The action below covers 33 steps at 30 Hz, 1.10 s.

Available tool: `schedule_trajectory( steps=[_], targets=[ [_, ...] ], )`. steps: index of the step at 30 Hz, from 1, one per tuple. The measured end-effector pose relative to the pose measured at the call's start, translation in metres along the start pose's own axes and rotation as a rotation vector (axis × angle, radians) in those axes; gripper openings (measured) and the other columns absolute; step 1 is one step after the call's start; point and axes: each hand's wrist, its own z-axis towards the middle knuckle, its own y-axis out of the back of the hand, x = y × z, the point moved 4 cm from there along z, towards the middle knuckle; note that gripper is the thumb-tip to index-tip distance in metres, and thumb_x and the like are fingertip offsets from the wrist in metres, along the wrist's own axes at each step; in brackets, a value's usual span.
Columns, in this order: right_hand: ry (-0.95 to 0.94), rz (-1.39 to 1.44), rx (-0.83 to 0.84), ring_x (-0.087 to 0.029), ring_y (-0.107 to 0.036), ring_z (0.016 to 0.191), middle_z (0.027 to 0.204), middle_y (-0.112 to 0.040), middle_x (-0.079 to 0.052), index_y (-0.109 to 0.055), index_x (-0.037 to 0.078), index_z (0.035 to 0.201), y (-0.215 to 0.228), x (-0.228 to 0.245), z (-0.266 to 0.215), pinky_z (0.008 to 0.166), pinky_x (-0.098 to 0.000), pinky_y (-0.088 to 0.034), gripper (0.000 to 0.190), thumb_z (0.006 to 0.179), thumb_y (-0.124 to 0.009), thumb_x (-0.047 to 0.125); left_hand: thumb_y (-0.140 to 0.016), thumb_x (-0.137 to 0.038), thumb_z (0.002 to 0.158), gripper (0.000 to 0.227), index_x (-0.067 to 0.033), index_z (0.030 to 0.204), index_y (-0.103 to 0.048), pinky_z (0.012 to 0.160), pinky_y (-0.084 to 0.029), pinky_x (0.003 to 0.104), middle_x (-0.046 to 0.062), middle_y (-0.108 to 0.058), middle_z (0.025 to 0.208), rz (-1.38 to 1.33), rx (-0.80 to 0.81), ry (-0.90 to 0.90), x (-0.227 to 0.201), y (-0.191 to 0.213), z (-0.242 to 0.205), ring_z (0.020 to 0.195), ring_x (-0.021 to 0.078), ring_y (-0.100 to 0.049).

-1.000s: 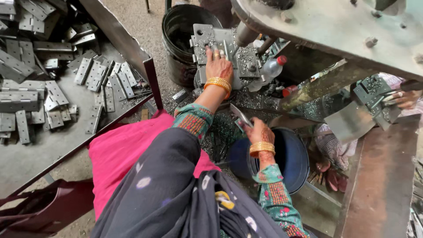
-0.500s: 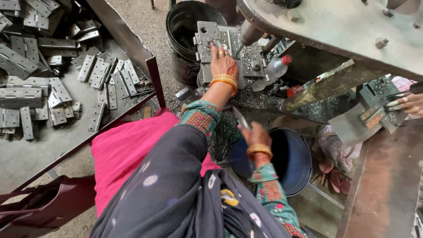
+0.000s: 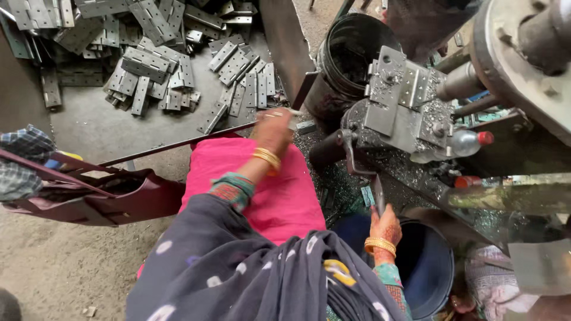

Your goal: The person repeatedly places small metal pieces under a drill press, operates the lever to drill holes, and then removes the pieces. The person handles the metal pieces one at a time, placing them on a nearby table after drilling.

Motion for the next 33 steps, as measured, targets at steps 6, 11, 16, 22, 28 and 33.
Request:
schedule_trajectory(
  steps=[6,11,16,22,28,33],
  targets=[
    [-0.09,-0.037,0.094,-0.048,-0.069,0.098,0.101,-0.074,-0.024,-0.063,0.011,0.118,0.003,0.003,0.015,0.081,-0.058,-0.053,0.047,0.097,-0.062,0.053,-0.068,-0.017,0.086,0.035,-0.0089,0.12,-0.063,0.097,-0.042,0.051,0.013,-0.067,0.12,0.437,-0.138,0.315,0.178,0.01,0.097,0.12,0.0319,-0.057],
    [-0.098,-0.038,0.071,-0.048,-0.069,0.097,0.101,-0.073,-0.026,-0.064,0.013,0.123,0.02,0.005,0.011,0.081,-0.0584,-0.053,0.046,0.095,-0.063,0.049,-0.078,-0.018,0.064,0.06,-0.0074,0.121,-0.061,0.099,-0.044,0.047,0.014,-0.067,0.121,0.497,0.057,0.308,0.189,-0.021,0.142,0.123,0.0329,-0.055],
    [-0.076,-0.067,0.093,-0.048,-0.069,0.098,0.1,-0.073,-0.025,-0.064,0.01,0.117,0.019,0.01,0.012,0.082,-0.0579,-0.053,0.044,0.096,-0.065,0.048,-0.065,-0.011,0.096,0.019,-0.0078,0.115,-0.066,0.099,-0.047,0.049,0.017,-0.067,0.124,0.38,-0.054,0.326,0.189,-0.022,0.124,0.127,0.0377,-0.055],
    [-0.089,-0.09,0.09,-0.048,-0.069,0.099,0.102,-0.074,-0.025,-0.064,0.01,0.117,0.027,0.005,0.013,0.082,-0.058,-0.053,0.042,0.095,-0.066,0.046,-0.067,-0.008,0.086,0.029,-0.0068,0.115,-0.066,0.096,-0.049,0.046,0.017,-0.068,0.118,0.3,-0.19,0.513,0.194,-0.018,0.124,0.117,0.0364,-0.059],
    [-0.102,-0.053,0.086,-0.048,-0.069,0.1,0.102,-0.074,-0.025,-0.065,0.01,0.114,0.03,0.012,0.013,0.082,-0.0575,-0.053,0.041,0.094,-0.067,0.045,-0.067,-0.009,0.099,0.009,-0.0099,0.108,-0.071,0.093,-0.052,0.047,0.014,-0.068,0.117,0.288,-0.227,0.256,0.178,-0.033,0.106,0.111,0.0354,-0.063],
    [-0.046,-0.025,0.081,-0.049,-0.068,0.098,0.101,-0.073,-0.025,-0.065,0.01,0.117,0.025,0.005,0.022,0.081,-0.0575,-0.052,0.043,0.093,-0.068,0.045,-0.074,-0.012,0.076,0.023,-0.0078,0.099,-0.075,0.086,-0.052,0.046,0.018,-0.069,0.108,0.046,-0.318,0.378,0.175,0.015,0.079,0.099,0.0395,-0.064]
  ],
)
